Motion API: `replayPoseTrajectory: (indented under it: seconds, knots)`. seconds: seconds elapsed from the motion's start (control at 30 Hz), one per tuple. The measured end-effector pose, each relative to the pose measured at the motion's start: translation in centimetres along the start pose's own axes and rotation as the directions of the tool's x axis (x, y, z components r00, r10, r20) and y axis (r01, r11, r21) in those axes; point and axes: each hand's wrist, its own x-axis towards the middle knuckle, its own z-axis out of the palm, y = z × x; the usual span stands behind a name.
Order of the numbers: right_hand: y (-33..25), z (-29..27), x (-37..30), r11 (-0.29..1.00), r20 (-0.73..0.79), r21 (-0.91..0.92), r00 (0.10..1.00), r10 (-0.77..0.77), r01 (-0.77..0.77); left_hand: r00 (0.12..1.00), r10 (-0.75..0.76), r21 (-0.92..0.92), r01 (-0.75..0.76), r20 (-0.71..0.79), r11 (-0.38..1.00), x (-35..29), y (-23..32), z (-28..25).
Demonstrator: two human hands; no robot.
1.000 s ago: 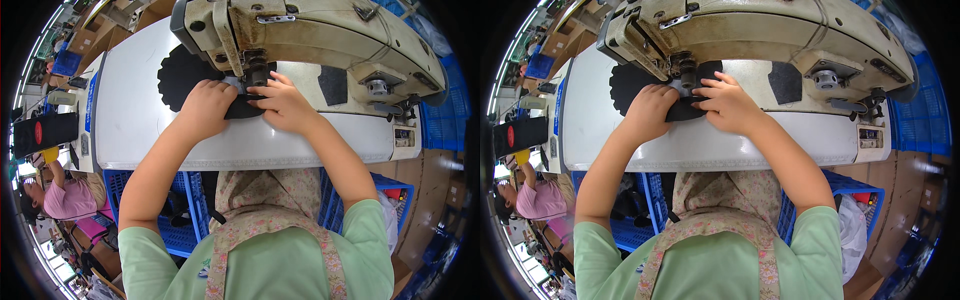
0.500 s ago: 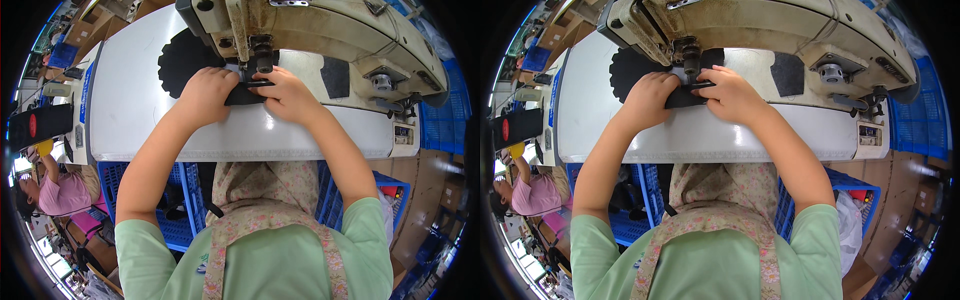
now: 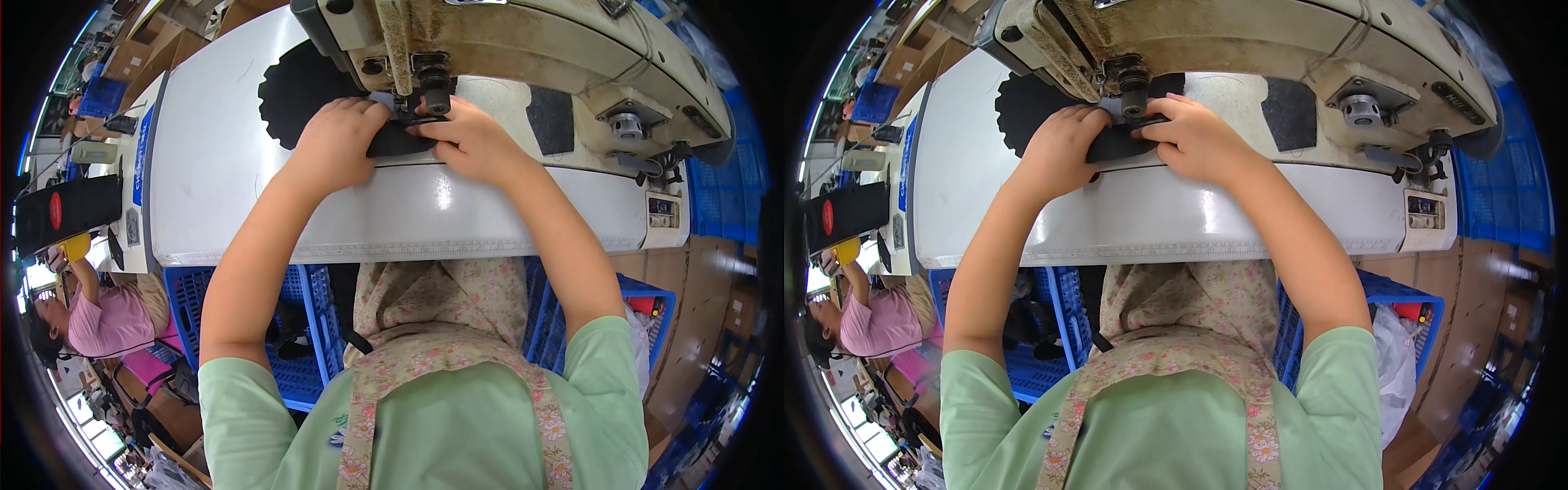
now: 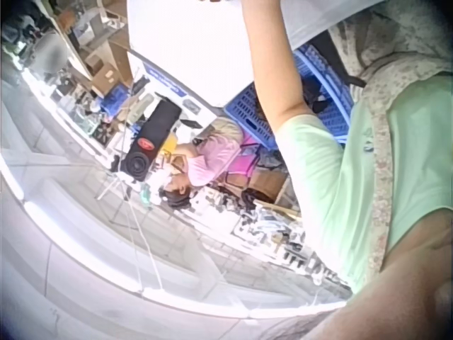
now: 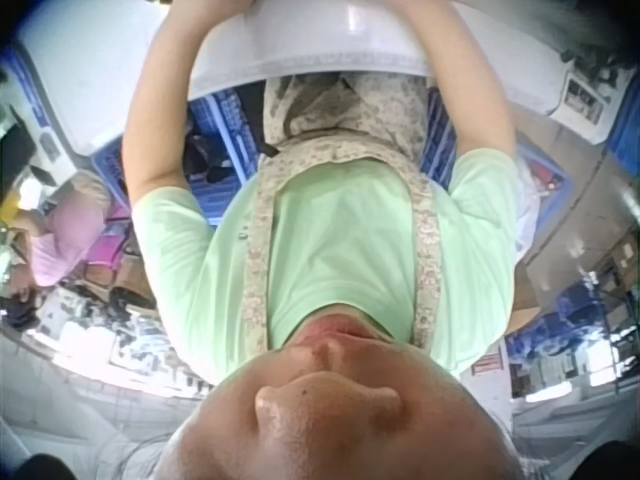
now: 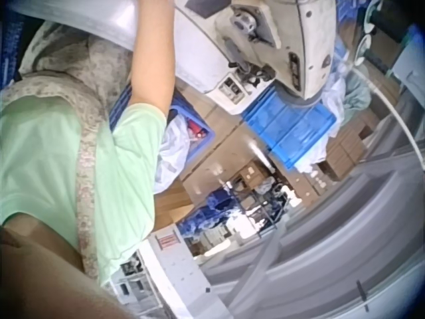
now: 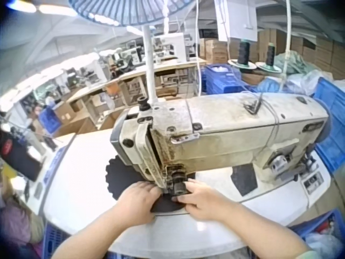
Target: The person retrieves shoe pieces from a crate, aligns and stitches them together using a sewing machine, trims the threads with snips, and places the assembled parts into a crate.
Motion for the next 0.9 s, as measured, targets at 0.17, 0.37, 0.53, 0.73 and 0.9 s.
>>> replayPoseTrajectory:
  seconds: [0.17,0.37,0.53,0.73,0.9]
  knots:
    - [0.7,0.4,0.2,0.999,-0.048,-0.027,0.998,-0.026,0.025,0.999,-0.025,-0.008,0.025,-0.044,1.0,0.2,-0.3,-0.1]
    - [1.2,0.6,0.6,1.0,-0.072,0.001,0.997,0.007,-0.007,0.998,-0.033,0.022,0.034,-0.052,0.999,0.5,-0.7,0.0]
    - [1.4,0.7,0.9,1.0,-0.078,0.018,0.997,0.007,-0.006,0.997,-0.032,0.058,0.036,-0.074,0.998,0.5,-0.9,0.4]
    - [1.8,1.1,0.9,1.0,-0.112,-0.006,0.994,-0.017,0.017,0.992,-0.014,0.085,0.025,-0.125,0.996,0.5,-0.9,0.8]
    - [1.8,1.3,0.9,1.0,-0.114,0.007,0.993,-0.018,0.019,0.989,-0.005,0.095,0.02,-0.15,0.995,0.3,-0.9,0.9]
